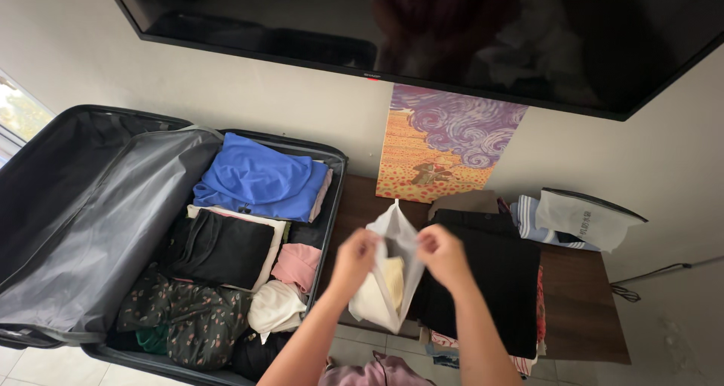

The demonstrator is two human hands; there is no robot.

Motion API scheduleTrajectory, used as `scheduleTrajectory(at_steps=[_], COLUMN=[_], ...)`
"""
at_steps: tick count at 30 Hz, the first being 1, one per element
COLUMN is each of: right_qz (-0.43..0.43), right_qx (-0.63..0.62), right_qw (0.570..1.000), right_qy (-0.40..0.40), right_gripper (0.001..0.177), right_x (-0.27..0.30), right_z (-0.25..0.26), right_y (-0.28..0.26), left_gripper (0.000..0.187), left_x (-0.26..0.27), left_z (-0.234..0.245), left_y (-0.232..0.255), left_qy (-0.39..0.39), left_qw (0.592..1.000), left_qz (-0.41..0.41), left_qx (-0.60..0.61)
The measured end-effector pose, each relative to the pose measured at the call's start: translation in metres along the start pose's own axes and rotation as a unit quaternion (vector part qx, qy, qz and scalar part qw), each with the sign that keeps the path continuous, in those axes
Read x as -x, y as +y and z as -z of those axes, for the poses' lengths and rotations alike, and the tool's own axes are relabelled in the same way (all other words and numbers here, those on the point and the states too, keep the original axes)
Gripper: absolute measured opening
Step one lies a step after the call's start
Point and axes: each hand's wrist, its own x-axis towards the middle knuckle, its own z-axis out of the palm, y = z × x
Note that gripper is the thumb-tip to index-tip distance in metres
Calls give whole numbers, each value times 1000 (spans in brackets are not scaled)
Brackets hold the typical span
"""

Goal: The person packs a suitcase by placing clothes into it, including folding a pair of trousers and arranging various shirts and a pouch inside.

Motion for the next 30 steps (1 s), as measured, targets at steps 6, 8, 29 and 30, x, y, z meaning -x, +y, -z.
scheduleTrajectory(at_steps=[6,8,29,30], right_qz=[59,89,66,10], right_qx=[91,93,208,140], right_qw=[987,985,951,963], right_qy=[122,116,-218,-228], right_gripper=[17,16,21,24], right_x=[3,9,-78,-70], right_z=[26,19,-107,-102], right_y=[-34,-56,67,61], left_gripper=[15,16,38,37], left_x=[-5,-1,31,34], left_z=[23,14,26,31], left_y=[42,45,57,57], left_qy=[80,50,-53,-57], left_qw=[993,998,997,996], left_qz=[-69,-35,-62,-64], left_qx=[-55,-16,4,-1])
